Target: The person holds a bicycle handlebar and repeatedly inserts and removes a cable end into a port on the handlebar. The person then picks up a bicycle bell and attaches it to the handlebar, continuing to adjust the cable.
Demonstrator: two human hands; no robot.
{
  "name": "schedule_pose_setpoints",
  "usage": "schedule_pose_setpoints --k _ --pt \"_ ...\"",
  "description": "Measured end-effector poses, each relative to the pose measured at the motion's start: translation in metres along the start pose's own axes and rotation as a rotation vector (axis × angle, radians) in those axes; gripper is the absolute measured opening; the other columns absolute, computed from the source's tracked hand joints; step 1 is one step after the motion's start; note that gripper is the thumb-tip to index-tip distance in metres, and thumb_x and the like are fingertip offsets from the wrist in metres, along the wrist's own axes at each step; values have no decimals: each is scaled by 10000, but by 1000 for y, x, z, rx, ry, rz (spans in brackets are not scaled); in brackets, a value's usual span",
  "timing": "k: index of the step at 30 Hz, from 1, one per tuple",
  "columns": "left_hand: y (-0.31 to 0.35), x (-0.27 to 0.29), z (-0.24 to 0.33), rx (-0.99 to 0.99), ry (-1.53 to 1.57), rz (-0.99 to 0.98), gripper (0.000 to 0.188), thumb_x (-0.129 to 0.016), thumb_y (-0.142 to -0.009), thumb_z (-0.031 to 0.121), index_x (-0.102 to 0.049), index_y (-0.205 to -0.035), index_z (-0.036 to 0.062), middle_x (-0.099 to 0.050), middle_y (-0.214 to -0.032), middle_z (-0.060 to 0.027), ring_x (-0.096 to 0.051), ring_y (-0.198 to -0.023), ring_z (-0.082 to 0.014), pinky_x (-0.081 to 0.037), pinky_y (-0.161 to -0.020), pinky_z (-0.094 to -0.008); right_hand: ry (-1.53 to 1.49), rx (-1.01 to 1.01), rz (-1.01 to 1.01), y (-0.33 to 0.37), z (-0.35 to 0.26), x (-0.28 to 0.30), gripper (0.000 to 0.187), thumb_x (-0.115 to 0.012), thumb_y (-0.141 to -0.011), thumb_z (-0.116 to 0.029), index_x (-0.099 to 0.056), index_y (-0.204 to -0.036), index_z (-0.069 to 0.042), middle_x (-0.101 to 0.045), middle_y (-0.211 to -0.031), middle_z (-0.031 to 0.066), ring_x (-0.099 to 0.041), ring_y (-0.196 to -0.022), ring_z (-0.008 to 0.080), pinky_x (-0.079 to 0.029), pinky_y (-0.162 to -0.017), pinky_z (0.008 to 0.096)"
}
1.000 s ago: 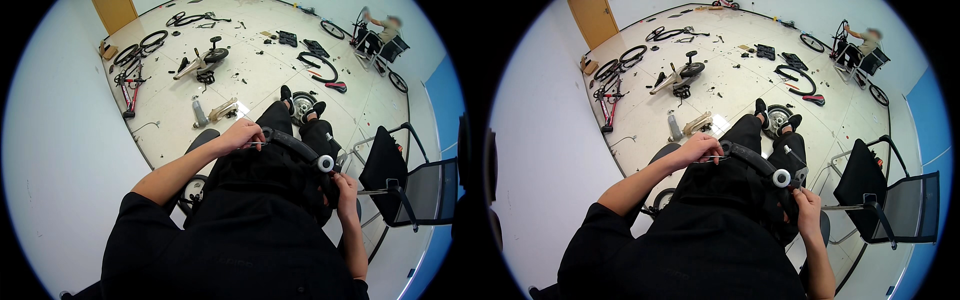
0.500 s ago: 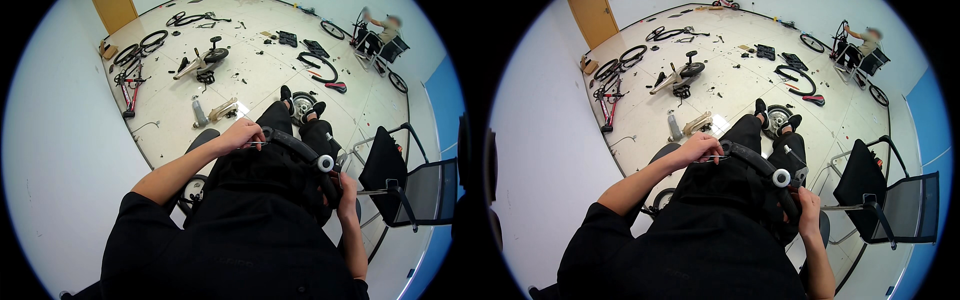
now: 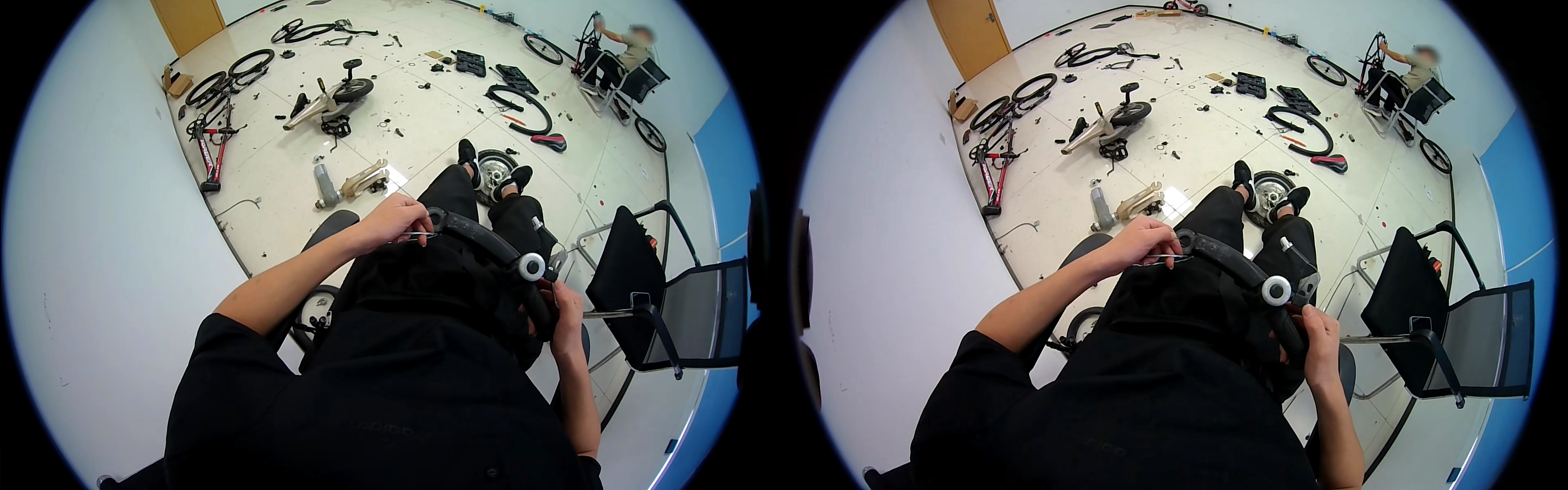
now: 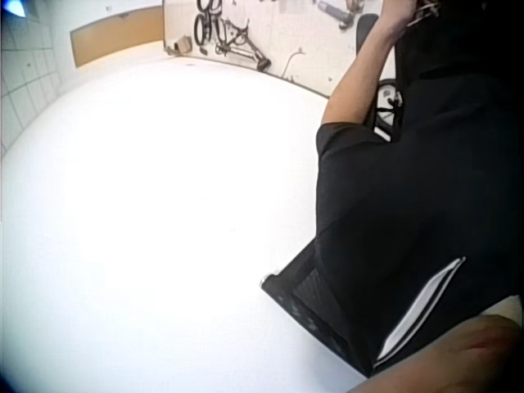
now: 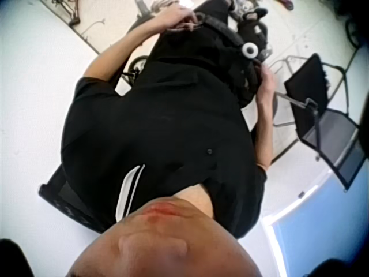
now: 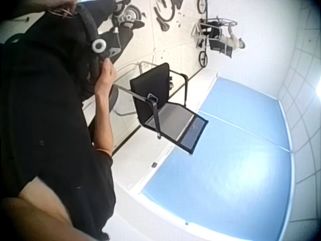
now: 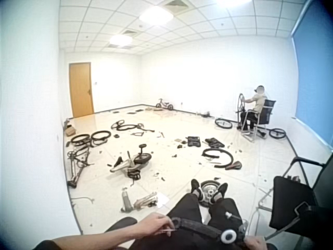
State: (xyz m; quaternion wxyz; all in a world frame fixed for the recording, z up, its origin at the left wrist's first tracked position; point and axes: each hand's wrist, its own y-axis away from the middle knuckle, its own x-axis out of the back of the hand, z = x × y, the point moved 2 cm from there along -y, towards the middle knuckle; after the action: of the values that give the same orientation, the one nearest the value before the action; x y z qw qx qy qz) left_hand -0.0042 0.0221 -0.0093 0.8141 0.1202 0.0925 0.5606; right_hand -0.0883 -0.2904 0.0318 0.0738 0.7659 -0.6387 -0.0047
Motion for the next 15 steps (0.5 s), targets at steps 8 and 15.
schedule_pose_setpoints --k 8,15 --pt "-2 0 -2 -3 -3 -12 274 -464 -872 176 -657 -803 -6 -663 -661 -75 -414 -438 -37 -310 -414 -186 8 2 15 1 -1 -1 532 -366 -944 -344 -564 -1047 139 -629 -670 156 -523 -440 138 -414 -409 246" --pt "-1 0 -1 -10 -12 -19 276 -464 -872 181 -657 -806 -4 -661 -660 -73 -413 -438 -38 -304 -411 -188 11 -24 37 0 -1 0 521 -359 -945 -324 -563 -1053 143 -630 -665 155 -521 -435 138 -409 -404 245"
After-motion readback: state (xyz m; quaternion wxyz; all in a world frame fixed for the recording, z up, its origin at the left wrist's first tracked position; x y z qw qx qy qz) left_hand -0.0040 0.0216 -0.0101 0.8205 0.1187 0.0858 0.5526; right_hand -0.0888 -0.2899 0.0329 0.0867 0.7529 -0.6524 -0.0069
